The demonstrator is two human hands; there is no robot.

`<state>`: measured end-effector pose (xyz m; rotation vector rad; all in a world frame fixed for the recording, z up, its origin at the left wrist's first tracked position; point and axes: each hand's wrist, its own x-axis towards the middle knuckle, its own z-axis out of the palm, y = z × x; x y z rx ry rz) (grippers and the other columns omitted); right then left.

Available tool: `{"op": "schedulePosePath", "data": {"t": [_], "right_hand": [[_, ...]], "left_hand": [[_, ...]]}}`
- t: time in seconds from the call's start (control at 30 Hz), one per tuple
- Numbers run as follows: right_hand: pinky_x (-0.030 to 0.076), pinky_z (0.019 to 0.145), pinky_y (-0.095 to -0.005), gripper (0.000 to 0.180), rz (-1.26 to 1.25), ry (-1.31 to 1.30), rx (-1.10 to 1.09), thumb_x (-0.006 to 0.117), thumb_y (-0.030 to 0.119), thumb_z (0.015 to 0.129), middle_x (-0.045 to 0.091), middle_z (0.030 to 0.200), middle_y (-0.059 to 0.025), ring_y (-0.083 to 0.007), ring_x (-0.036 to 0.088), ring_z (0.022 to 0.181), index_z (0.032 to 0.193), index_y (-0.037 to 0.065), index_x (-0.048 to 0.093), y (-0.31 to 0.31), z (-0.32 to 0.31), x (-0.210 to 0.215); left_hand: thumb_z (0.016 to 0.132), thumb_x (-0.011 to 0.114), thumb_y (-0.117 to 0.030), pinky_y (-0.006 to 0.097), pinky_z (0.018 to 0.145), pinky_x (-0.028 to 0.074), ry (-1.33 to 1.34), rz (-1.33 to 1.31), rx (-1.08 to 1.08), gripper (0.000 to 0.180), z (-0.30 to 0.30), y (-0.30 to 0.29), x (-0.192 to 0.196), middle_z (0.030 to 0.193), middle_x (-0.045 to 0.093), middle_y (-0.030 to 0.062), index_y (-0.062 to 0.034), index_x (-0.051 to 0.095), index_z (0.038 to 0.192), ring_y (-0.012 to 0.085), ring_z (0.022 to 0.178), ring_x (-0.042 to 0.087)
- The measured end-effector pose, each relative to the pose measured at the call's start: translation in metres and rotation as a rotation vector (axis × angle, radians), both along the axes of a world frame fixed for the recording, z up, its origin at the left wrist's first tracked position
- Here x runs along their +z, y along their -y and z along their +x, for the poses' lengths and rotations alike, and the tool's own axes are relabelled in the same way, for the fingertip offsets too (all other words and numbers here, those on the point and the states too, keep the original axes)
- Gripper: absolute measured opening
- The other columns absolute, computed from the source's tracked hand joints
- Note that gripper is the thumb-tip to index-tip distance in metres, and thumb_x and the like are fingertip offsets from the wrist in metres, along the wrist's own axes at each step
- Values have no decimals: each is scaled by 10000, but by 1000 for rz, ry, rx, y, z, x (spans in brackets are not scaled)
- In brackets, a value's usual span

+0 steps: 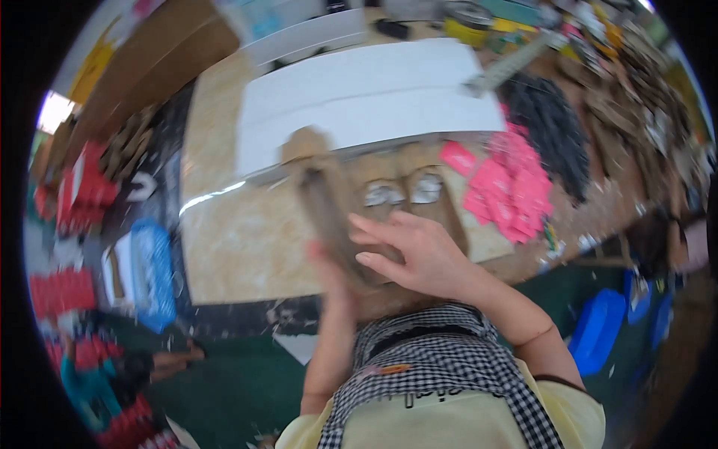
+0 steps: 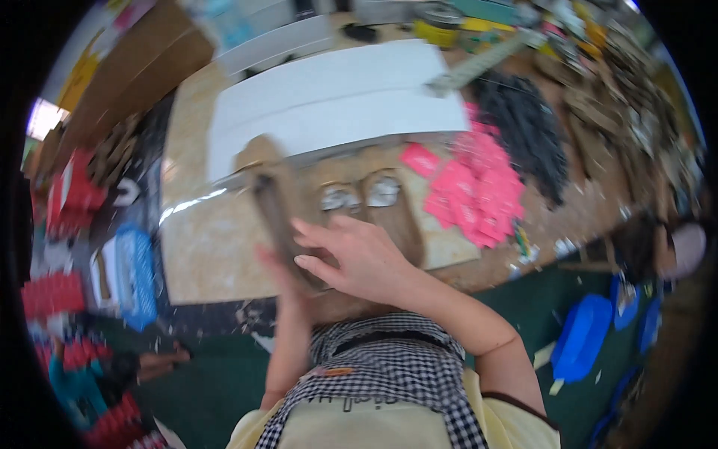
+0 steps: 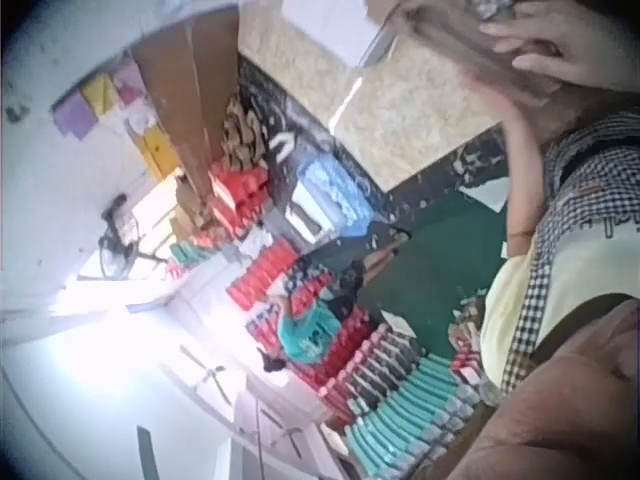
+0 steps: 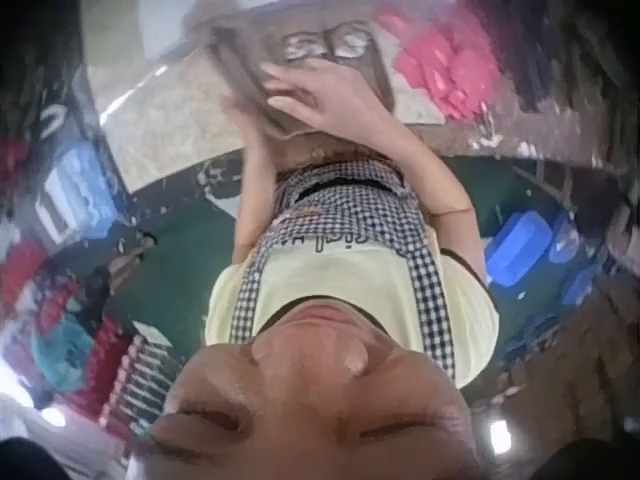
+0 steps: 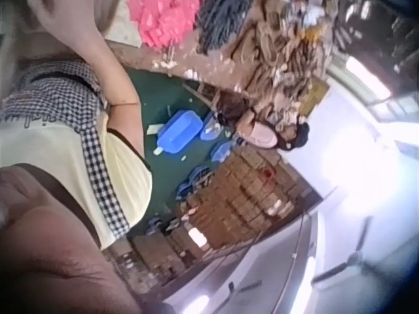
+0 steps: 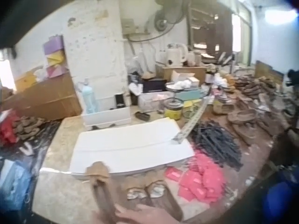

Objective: Stuffing shoes with paper inserts and attaching tags as part of a manufacturing process.

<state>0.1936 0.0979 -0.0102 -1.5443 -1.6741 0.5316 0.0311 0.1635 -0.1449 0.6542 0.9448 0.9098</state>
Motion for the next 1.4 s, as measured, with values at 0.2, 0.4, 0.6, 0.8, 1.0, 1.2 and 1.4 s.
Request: {"op": "schedulePosePath", "data": {"t": [0.2, 0.4, 0.6, 0.8, 1.0, 1.2, 1.4], "right_hand": [[527, 708, -395, 293, -42, 224, -921, 629, 157, 883, 713, 937, -142, -315, 675, 840, 1165, 92, 669, 88, 238, -66], [541, 727, -452, 250, -350, 786, -1064, 655, 315, 866, 696, 894, -125, -333, 682, 833, 942, 78, 682, 81, 323, -124], [531, 679, -449, 235, -250, 526, -1101, 617, 305, 887, 699, 763, -106, -335, 683, 755, 916, 87, 698, 104, 310, -87], [390, 492, -265, 389, -180, -244, -642, 691, 152, 885, 508, 520, -27, -50, 474, 496, 1256, 63, 616, 62, 134, -19], [378, 480, -310, 393, -309, -348, -150, 629, 134, 923, 473, 550, -114, -165, 466, 451, 1302, 42, 581, 42, 23, 8], [422, 492, -373, 341, -229, -232, -123, 598, 160, 930, 541, 586, -164, -282, 581, 503, 1233, 5, 616, 14, 10, 4], [455, 478, -388, 297, 240, 89, -203, 627, 162, 898, 597, 587, -106, -272, 596, 502, 1145, -1, 646, -11, -5, -7]], "left_hand": [[939, 602, -235, 411, 949, 472, -1196, 675, 98, 479, -148, -62, 29, 1234, 592, 198, 30, 511, 1328, 289, 1106, 594], [866, 655, -132, 315, 615, 462, -1063, 601, -613, 619, 34, -16, 56, 748, 652, 97, 43, 434, 1416, 146, 635, 521], [882, 561, -250, 343, 659, 535, -398, 290, -207, 587, -4, -14, 18, 903, 677, 140, 20, 470, 1396, 239, 709, 628], [940, 467, -532, 459, 803, 579, 357, -354, -259, 669, 7, -16, 31, 1253, 599, 178, -25, 453, 1375, 303, 985, 656], [1002, 392, -501, 393, 1006, 464, -61, 30, -74, 607, 25, -22, 44, 1287, 585, 142, -25, 454, 1373, 258, 1160, 589], [1009, 357, -509, 365, 994, 460, -60, 249, -146, 610, 8, -20, 27, 1286, 577, 144, -12, 469, 1343, 240, 1171, 572], [1000, 252, -619, 356, 1040, 415, -95, 143, -97, 734, 10, 6, 29, 1333, 547, 120, -19, 450, 1374, 235, 1235, 521]]}}
